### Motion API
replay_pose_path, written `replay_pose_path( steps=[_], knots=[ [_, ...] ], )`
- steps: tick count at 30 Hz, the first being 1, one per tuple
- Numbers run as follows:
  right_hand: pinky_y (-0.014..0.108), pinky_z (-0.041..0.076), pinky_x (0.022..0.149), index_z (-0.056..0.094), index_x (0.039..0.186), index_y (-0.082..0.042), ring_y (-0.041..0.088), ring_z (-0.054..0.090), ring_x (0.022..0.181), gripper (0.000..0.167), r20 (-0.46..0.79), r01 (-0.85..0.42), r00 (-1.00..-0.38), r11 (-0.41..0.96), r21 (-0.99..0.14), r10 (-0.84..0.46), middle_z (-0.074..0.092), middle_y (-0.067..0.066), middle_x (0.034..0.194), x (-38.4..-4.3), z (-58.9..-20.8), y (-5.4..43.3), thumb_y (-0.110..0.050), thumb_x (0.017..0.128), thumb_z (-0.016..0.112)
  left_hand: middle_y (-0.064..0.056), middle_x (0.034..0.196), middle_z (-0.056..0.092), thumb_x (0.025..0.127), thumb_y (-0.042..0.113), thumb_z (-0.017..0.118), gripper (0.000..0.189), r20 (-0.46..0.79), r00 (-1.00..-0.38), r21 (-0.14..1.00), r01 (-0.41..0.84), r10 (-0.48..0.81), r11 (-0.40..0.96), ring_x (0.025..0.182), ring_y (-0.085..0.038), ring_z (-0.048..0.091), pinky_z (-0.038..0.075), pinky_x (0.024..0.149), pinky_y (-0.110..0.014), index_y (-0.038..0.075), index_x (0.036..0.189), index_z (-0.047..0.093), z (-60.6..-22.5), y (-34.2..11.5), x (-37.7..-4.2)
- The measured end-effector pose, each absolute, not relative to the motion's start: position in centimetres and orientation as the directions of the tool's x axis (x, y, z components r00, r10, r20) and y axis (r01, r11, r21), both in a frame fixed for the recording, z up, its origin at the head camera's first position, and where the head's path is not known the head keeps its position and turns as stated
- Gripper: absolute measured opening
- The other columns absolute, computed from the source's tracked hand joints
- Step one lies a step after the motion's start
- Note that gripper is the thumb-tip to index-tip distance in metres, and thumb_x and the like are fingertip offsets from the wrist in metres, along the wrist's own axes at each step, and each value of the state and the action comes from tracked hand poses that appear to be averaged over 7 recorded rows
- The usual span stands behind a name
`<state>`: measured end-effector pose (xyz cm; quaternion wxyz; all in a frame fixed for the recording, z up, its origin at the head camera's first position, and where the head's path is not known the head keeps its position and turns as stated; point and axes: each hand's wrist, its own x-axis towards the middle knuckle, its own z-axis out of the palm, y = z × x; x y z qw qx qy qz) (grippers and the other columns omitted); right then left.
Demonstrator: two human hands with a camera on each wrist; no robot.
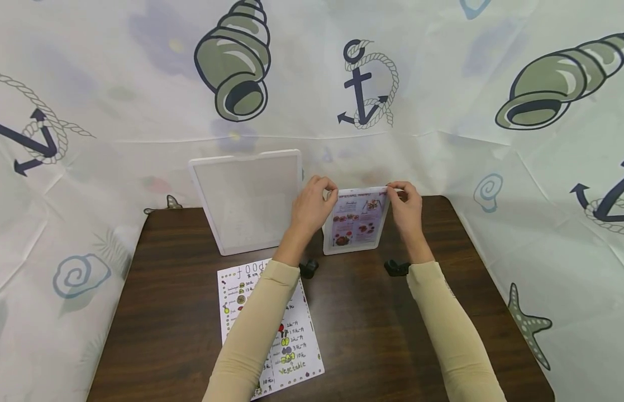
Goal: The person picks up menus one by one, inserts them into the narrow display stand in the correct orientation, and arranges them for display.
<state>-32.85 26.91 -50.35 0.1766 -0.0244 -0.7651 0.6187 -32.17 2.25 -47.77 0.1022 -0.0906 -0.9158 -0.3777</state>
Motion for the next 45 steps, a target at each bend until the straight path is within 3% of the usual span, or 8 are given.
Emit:
replay_pose_path(
  steps=[4, 8, 17, 22, 32, 40, 45],
  knots=[
    [0.024, 0.04, 0.071, 0.071, 0.119, 0.004, 0.01, 0.056, 0.094, 0.027, 0.254, -0.195, -0.933, 0.234, -0.952, 0.254, 0.065, -0.002, 0.115, -32.9, -50.7, 27.1, -0.02, 0.106, 0.069, 0.003, 0.12, 0.068, 0.109, 0.033, 0.061, 0.017, 0.261, -0.961, 0.678, 0.249, 0.09, 0.692, 0.086, -0.017, 0.065, 0.055, 0.069, -0.045, 0.023, 0.113, 0.074, -47.8, 2.3, -32.2],
    [0.024, 0.04, 0.072, 0.072, 0.119, 0.002, 0.011, 0.056, 0.095, 0.027, 0.263, -0.208, -0.932, 0.227, -0.951, 0.248, 0.066, -0.001, 0.117, -32.9, -50.7, 27.1, -0.021, 0.106, 0.069, 0.003, 0.121, 0.068, 0.109, 0.033, 0.061, 0.017, 0.256, -0.962, 0.687, 0.247, 0.09, 0.683, 0.09, -0.016, 0.067, 0.055, 0.07, -0.044, 0.023, 0.114, 0.074, -47.9, 2.3, -32.3],
    [0.024, 0.041, 0.074, 0.069, 0.123, 0.006, 0.009, 0.054, 0.098, 0.027, 0.225, -0.162, -0.937, 0.238, -0.958, 0.268, 0.065, 0.009, 0.122, -32.9, -50.6, 27.0, -0.014, 0.107, 0.066, 0.004, 0.122, 0.068, 0.109, 0.033, 0.062, 0.018, 0.249, -0.965, 0.694, 0.24, 0.087, 0.679, 0.094, -0.017, 0.069, 0.057, 0.074, -0.044, 0.023, 0.116, 0.074, -48.2, 2.2, -32.3],
    [0.024, 0.045, 0.077, 0.069, 0.125, 0.002, 0.011, 0.054, 0.103, 0.026, 0.24, -0.168, -0.933, 0.268, -0.949, 0.267, 0.063, 0.012, 0.126, -32.6, -50.3, 26.6, -0.016, 0.106, 0.067, 0.003, 0.122, 0.068, 0.109, 0.032, 0.062, 0.017, 0.252, -0.964, 0.701, 0.239, 0.081, 0.672, 0.094, -0.017, 0.068, 0.057, 0.075, -0.044, 0.022, 0.118, 0.073, -48.2, 2.1, -32.2],
    [0.027, 0.045, 0.079, 0.061, 0.133, 0.002, 0.028, 0.053, 0.113, 0.029, 0.276, -0.213, -0.929, 0.253, -0.943, 0.246, 0.052, 0.024, 0.141, -30.5, -48.3, 25.0, -0.011, 0.108, 0.061, 0.002, 0.122, 0.068, 0.109, 0.03, 0.063, 0.018, 0.304, -0.951, 0.702, 0.269, 0.064, 0.66, 0.086, -0.015, 0.068, 0.052, 0.065, -0.038, 0.02, 0.12, 0.071, -46.9, 1.4, -30.8],
    [0.028, 0.046, 0.08, 0.064, 0.132, -0.004, 0.013, 0.055, 0.102, 0.027, 0.307, -0.244, -0.932, 0.29, -0.925, 0.194, 0.055, 0.019, 0.138, -29.0, -47.2, 23.8, -0.016, 0.108, 0.061, 0.006, 0.118, 0.071, 0.108, 0.032, 0.063, 0.016, 0.318, -0.948, 0.687, 0.223, -0.009, 0.692, 0.088, -0.015, 0.07, 0.054, 0.068, -0.043, 0.022, 0.119, 0.071, -46.0, -0.7, -29.0],
    [0.03, 0.045, 0.083, 0.064, 0.131, -0.004, 0.016, 0.056, 0.102, 0.028, 0.347, -0.292, -0.922, 0.276, -0.916, 0.174, 0.059, 0.013, 0.134, -29.3, -48.4, 24.3, -0.019, 0.108, 0.063, 0.006, 0.114, 0.072, 0.106, 0.029, 0.065, 0.013, 0.334, -0.941, 0.694, 0.204, -0.057, 0.691, 0.088, -0.017, 0.071, 0.055, 0.069, -0.044, 0.022, 0.114, 0.072, -45.9, -2.0, -27.7]
  ],
)
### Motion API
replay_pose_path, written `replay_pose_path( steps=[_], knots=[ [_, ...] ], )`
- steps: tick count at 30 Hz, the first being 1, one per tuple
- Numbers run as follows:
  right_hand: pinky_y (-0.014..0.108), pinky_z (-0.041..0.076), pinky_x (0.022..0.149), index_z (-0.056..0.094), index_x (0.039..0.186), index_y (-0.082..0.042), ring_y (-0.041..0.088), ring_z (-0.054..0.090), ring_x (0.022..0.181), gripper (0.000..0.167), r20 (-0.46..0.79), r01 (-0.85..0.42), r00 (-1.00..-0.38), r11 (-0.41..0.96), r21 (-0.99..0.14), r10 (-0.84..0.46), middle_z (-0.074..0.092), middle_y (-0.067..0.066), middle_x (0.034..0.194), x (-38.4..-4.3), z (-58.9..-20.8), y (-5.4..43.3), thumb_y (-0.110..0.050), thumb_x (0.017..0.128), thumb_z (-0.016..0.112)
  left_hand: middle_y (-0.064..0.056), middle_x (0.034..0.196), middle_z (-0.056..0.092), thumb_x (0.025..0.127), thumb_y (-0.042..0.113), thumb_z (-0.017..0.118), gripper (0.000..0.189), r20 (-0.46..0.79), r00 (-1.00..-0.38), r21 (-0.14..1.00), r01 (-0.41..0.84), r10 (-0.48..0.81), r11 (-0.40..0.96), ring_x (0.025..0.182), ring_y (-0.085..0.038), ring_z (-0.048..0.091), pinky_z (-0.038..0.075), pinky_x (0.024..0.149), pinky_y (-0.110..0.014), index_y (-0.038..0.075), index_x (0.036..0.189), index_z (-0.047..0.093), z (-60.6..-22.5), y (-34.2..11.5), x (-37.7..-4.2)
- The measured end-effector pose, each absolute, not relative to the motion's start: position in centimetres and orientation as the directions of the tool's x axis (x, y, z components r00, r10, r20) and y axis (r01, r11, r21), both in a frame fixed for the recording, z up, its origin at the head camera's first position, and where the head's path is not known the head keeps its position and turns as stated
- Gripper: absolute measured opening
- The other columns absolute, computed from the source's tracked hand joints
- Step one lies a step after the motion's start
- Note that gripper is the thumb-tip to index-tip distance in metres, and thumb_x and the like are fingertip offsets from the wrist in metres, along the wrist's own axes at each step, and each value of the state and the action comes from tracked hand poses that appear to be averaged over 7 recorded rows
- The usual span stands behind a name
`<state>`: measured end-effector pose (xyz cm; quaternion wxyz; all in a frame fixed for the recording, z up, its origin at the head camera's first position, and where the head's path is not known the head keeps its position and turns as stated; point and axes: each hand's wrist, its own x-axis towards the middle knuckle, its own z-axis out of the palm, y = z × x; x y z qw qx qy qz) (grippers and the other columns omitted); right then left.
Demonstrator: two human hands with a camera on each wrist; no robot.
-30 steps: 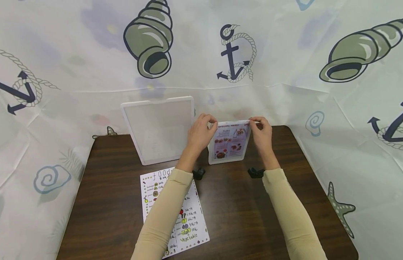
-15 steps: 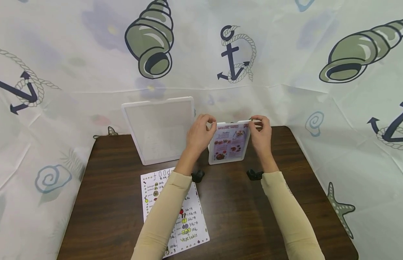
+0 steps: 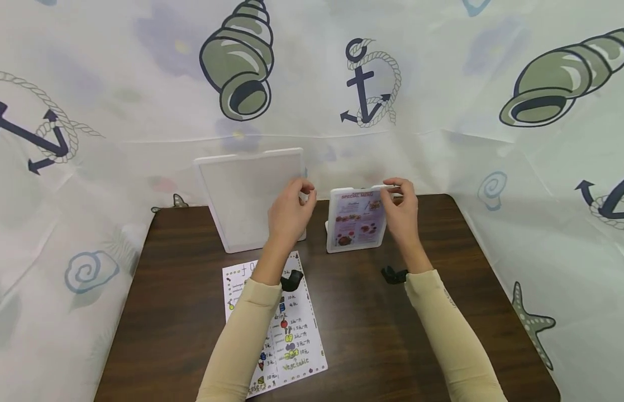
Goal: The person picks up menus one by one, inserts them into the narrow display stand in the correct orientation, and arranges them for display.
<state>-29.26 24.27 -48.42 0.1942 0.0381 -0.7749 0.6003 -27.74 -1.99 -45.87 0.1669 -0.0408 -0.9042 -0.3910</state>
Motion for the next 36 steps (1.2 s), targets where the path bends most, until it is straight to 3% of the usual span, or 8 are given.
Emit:
replay_pose_path(
  steps=[6, 10, 13, 20, 27, 36],
  knots=[
    [0.029, 0.043, 0.087, 0.061, 0.13, 0.007, 0.008, 0.054, 0.102, 0.028, 0.324, -0.288, -0.935, 0.228, -0.93, 0.142, 0.056, 0.021, 0.132, -27.4, -46.9, 21.7, -0.009, 0.107, 0.061, 0.004, 0.112, 0.074, 0.106, 0.027, 0.065, 0.012, 0.335, -0.932, 0.689, 0.143, -0.137, 0.711, 0.088, -0.017, 0.072, 0.056, 0.067, -0.043, 0.022, 0.113, 0.073, -46.1, -5.3, -25.6],
    [0.027, 0.042, 0.086, 0.063, 0.129, 0.012, 0.011, 0.052, 0.1, 0.028, 0.328, -0.295, -0.936, 0.224, -0.929, 0.13, 0.056, 0.029, 0.13, -26.5, -46.8, 20.9, -0.004, 0.106, 0.061, 0.005, 0.112, 0.075, 0.105, 0.03, 0.065, 0.018, 0.301, -0.932, 0.717, 0.08, -0.204, 0.692, 0.088, -0.017, 0.072, 0.054, 0.065, -0.044, 0.021, 0.118, 0.074, -46.5, -7.1, -24.3],
    [0.024, 0.042, 0.084, 0.066, 0.133, 0.008, 0.013, 0.053, 0.099, 0.03, 0.32, -0.283, -0.938, 0.241, -0.928, 0.133, 0.058, 0.029, 0.132, -26.8, -48.2, 20.5, -0.005, 0.107, 0.061, 0.006, 0.112, 0.075, 0.106, 0.034, 0.064, 0.021, 0.276, -0.933, 0.727, 0.046, -0.231, 0.685, 0.087, -0.016, 0.071, 0.053, 0.065, -0.042, 0.022, 0.121, 0.074, -47.1, -8.4, -23.5],
    [0.02, 0.048, 0.082, 0.074, 0.132, -0.007, 0.009, 0.059, 0.105, 0.028, 0.329, -0.31, -0.943, 0.209, -0.928, 0.061, 0.064, 0.014, 0.131, -26.9, -51.2, 17.7, -0.013, 0.106, 0.067, 0.009, 0.11, 0.075, 0.106, 0.038, 0.064, 0.02, 0.218, -0.913, 0.734, -0.078, -0.343, 0.675, 0.083, -0.015, 0.071, 0.047, 0.061, -0.038, 0.025, 0.118, 0.073, -48.7, -12.3, -20.5],
    [0.015, 0.05, 0.078, 0.075, 0.133, -0.005, 0.012, 0.058, 0.102, 0.029, 0.263, -0.255, -0.964, 0.178, -0.951, 0.024, 0.066, 0.013, 0.132, -24.6, -53.5, 15.5, -0.013, 0.107, 0.067, 0.009, 0.11, 0.075, 0.107, 0.041, 0.063, 0.02, 0.132, -0.913, 0.764, -0.155, -0.387, 0.626, 0.084, -0.015, 0.07, 0.044, 0.063, -0.039, 0.027, 0.118, 0.073, -51.4, -14.3, -18.1],
    [0.014, 0.049, 0.078, 0.077, 0.13, -0.004, 0.008, 0.059, 0.096, 0.027, 0.207, -0.2, -0.978, 0.218, -0.955, 0.009, 0.069, 0.016, 0.129, -22.3, -56.1, 13.7, -0.008, 0.105, 0.069, 0.007, 0.112, 0.076, 0.106, 0.042, 0.063, 0.021, 0.025, -0.898, 0.82, -0.233, -0.439, 0.523, 0.097, -0.018, 0.072, 0.047, 0.075, -0.044, 0.026, 0.117, 0.072, -54.4, -15.6, -15.3]
  ],
)
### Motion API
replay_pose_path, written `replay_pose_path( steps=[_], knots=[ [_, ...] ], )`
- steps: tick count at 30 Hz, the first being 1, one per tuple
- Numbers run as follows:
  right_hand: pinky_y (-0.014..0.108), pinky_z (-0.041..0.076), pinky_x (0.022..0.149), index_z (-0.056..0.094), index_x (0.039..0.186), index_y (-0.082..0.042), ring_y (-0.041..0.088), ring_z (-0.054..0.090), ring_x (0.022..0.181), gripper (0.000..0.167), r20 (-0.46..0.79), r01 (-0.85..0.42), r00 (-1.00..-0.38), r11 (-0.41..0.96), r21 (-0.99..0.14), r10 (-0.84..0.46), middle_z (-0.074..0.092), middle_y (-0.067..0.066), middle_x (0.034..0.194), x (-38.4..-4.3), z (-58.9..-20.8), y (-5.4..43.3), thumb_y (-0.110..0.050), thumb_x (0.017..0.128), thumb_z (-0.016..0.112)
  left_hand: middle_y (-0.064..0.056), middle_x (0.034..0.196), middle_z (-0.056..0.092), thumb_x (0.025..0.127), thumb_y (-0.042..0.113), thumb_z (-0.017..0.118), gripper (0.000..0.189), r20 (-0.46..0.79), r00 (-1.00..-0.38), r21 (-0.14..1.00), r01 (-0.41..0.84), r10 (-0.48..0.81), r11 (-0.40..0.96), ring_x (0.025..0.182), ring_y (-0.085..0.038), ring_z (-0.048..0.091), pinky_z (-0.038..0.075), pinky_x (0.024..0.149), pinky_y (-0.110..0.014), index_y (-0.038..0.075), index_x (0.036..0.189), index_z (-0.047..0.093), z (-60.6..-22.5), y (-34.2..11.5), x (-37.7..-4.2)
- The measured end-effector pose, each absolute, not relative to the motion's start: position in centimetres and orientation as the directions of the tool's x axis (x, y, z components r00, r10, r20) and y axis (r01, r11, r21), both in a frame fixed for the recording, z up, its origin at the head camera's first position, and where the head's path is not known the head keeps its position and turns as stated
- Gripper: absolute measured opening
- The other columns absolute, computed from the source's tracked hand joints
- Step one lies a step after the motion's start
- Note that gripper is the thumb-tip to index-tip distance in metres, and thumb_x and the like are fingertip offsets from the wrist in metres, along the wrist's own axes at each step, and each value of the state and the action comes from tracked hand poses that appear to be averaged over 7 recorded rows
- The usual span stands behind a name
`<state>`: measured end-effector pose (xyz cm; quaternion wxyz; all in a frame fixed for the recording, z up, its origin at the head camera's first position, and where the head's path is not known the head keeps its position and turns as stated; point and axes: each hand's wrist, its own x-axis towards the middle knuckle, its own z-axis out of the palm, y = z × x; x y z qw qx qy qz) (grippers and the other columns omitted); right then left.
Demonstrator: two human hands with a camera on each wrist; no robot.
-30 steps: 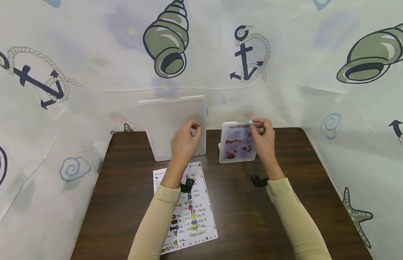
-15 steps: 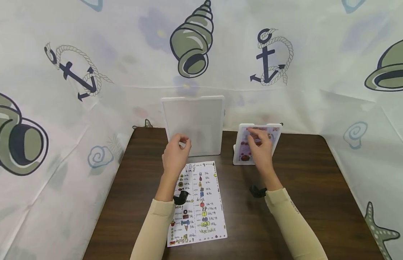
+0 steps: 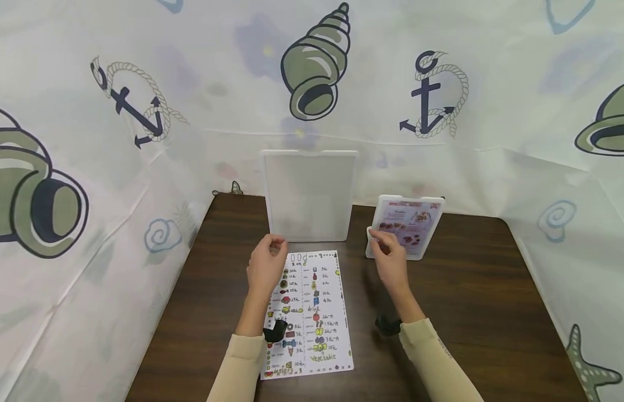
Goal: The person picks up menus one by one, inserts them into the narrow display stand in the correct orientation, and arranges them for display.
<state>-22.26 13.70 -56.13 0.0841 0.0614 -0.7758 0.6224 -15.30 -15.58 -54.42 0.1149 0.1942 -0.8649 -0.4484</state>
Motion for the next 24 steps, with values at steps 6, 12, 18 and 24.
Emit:
replay_pose_path(
  steps=[6, 12, 18, 24],
  knots=[
    [0.018, 0.05, 0.085, 0.078, 0.13, -0.007, 0.012, 0.062, 0.103, 0.027, 0.129, -0.135, -0.991, 0.272, -0.953, -0.041, 0.072, 0.015, 0.131, -20.9, -57.9, 13.3, -0.013, 0.105, 0.069, 0.004, 0.113, 0.075, 0.105, 0.042, 0.065, 0.023, -0.058, -0.877, 0.823, -0.313, -0.477, 0.474, 0.096, -0.019, 0.069, 0.047, 0.079, -0.046, 0.025, 0.117, 0.072, -56.0, -15.7, -14.1],
    [0.023, 0.048, 0.084, 0.078, 0.128, -0.004, 0.016, 0.061, 0.099, 0.027, 0.033, -0.067, -0.995, 0.371, -0.926, -0.097, 0.074, 0.016, 0.123, -19.9, -59.1, 12.8, -0.013, 0.103, 0.071, -0.001, 0.113, 0.075, 0.104, 0.041, 0.066, 0.025, -0.116, -0.864, 0.804, -0.371, -0.489, 0.465, 0.097, -0.024, 0.067, 0.047, 0.083, -0.05, 0.021, 0.119, 0.072, -57.2, -16.2, -13.1],
    [0.033, 0.049, 0.083, 0.079, 0.125, -0.002, 0.021, 0.06, 0.093, 0.028, -0.006, -0.049, -0.994, 0.511, -0.858, -0.105, 0.075, 0.014, 0.116, -19.1, -60.4, 12.3, -0.013, 0.1, 0.073, -0.004, 0.114, 0.074, 0.105, 0.043, 0.065, 0.031, -0.189, -0.871, 0.765, -0.42, -0.454, 0.487, 0.091, -0.026, 0.066, 0.045, 0.079, -0.047, 0.019, 0.123, 0.071, -58.4, -16.6, -12.3],
    [0.037, 0.049, 0.079, 0.076, 0.132, -0.009, 0.019, 0.064, 0.095, 0.035, -0.101, 0.006, -0.988, 0.614, -0.789, -0.119, 0.073, 0.004, 0.113, -18.0, -61.0, 11.7, -0.024, 0.1, 0.074, -0.003, 0.112, 0.074, 0.104, 0.042, 0.067, 0.031, -0.218, -0.868, 0.741, -0.445, -0.446, 0.503, 0.092, -0.025, 0.066, 0.044, 0.077, -0.043, 0.018, 0.123, 0.07, -59.3, -16.9, -11.8]
  ],
)
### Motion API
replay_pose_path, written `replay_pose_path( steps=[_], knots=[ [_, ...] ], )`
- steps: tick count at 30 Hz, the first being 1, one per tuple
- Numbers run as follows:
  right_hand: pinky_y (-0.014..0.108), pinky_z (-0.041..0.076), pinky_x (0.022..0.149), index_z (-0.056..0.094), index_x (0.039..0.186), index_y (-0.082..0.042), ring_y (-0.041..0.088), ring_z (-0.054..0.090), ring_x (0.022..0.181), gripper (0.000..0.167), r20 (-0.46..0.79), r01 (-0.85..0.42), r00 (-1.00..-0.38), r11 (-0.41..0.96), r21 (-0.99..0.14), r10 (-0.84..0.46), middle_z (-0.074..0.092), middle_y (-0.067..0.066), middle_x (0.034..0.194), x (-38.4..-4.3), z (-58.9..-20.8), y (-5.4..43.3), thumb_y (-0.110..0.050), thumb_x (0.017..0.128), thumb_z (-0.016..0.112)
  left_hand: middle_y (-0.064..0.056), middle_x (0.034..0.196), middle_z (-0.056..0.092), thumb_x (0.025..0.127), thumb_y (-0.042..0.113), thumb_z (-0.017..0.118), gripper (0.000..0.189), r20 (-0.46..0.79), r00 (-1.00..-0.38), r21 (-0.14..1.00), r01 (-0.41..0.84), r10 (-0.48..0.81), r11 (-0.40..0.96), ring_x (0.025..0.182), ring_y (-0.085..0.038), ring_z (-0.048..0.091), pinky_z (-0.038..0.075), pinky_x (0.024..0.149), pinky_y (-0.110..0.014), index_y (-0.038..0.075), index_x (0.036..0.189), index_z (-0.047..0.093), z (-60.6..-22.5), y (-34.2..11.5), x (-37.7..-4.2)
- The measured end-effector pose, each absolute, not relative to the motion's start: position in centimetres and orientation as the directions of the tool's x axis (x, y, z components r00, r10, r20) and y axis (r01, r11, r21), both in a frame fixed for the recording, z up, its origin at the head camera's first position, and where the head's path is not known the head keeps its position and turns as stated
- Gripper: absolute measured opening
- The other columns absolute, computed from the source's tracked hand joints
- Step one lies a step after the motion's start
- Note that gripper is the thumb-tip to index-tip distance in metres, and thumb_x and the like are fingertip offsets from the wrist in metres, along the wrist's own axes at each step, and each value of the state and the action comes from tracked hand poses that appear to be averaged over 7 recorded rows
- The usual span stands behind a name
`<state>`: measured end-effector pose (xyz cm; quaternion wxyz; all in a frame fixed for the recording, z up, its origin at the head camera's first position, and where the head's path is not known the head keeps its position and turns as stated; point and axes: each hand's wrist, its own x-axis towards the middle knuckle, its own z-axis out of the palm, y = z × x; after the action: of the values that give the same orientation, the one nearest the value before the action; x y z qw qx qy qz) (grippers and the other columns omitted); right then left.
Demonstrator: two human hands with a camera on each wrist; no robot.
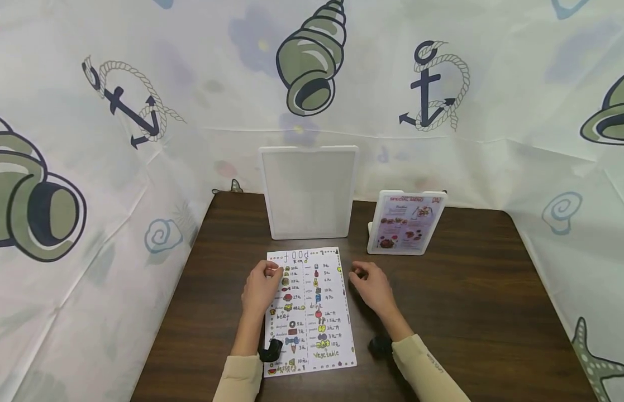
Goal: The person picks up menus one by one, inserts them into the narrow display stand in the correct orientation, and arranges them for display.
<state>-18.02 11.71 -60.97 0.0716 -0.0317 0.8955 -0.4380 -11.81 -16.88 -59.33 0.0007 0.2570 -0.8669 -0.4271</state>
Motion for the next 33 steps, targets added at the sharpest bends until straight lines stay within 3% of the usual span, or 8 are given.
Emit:
replay_pose_path(
  steps=[5, 12, 19, 26, 33],
  knots=[
    [0.038, 0.045, 0.075, 0.076, 0.134, -0.014, 0.018, 0.065, 0.096, 0.039, -0.147, 0.036, -0.983, 0.676, -0.736, -0.108, 0.072, -0.001, 0.112, -17.6, -60.6, 11.5, -0.031, 0.099, 0.075, -0.004, 0.111, 0.073, 0.104, 0.04, 0.068, 0.033, -0.246, -0.875, 0.736, -0.449, -0.417, 0.508, 0.091, -0.024, 0.066, 0.042, 0.075, -0.041, 0.016, 0.126, 0.069, -60.0, -17.2, -11.4],
    [0.041, 0.049, 0.076, 0.073, 0.139, -0.014, 0.018, 0.065, 0.095, 0.044, -0.153, 0.006, -0.979, 0.738, -0.675, -0.132, 0.072, -0.001, 0.117, -17.4, -60.8, 11.3, -0.033, 0.1, 0.073, -0.004, 0.107, 0.071, 0.103, 0.038, 0.069, 0.037, -0.258, -0.874, 0.723, -0.458, -0.413, 0.518, 0.086, -0.023, 0.065, 0.041, 0.072, -0.039, 0.014, 0.131, 0.066, -61.0, -17.6, -10.9],
    [0.041, 0.048, 0.074, 0.073, 0.139, -0.013, 0.018, 0.064, 0.091, 0.044, -0.141, -0.005, -0.982, 0.754, -0.657, -0.129, 0.072, 0.0, 0.115, -17.5, -60.8, 11.2, -0.032, 0.1, 0.073, -0.007, 0.112, 0.074, 0.104, 0.04, 0.068, 0.049, -0.258, -0.876, 0.701, -0.46, -0.407, 0.545, 0.09, -0.025, 0.068, 0.046, 0.076, -0.045, 0.011, 0.143, 0.061, -61.2, -17.5, -10.6],
    [0.053, 0.052, 0.084, 0.073, 0.139, -0.015, 0.021, 0.067, 0.097, 0.043, -0.145, 0.004, -0.982, 0.762, -0.647, -0.118, 0.072, -0.001, 0.116, -17.3, -60.7, 10.6, -0.035, 0.101, 0.072, -0.007, 0.114, 0.075, 0.103, 0.041, 0.068, 0.066, -0.265, -0.87, 0.683, -0.473, -0.415, 0.557, 0.085, -0.025, 0.068, 0.045, 0.073, -0.042, 0.009, 0.158, 0.049, -61.2, -17.7, -10.6],
    [0.062, 0.048, 0.097, 0.074, 0.139, -0.015, 0.025, 0.069, 0.103, 0.041, -0.15, 0.031, -0.984, 0.744, -0.668, -0.094, 0.073, 0.001, 0.118, -16.8, -60.9, 10.2, -0.036, 0.104, 0.067, -0.002, 0.088, 0.069, 0.103, 0.042, 0.069, 0.068, -0.248, -0.884, 0.638, -0.457, -0.397, 0.62, 0.07, -0.022, 0.061, 0.044, 0.072, -0.047, 0.012, 0.161, 0.05, -61.4, -17.3, -10.4]
  ],
)
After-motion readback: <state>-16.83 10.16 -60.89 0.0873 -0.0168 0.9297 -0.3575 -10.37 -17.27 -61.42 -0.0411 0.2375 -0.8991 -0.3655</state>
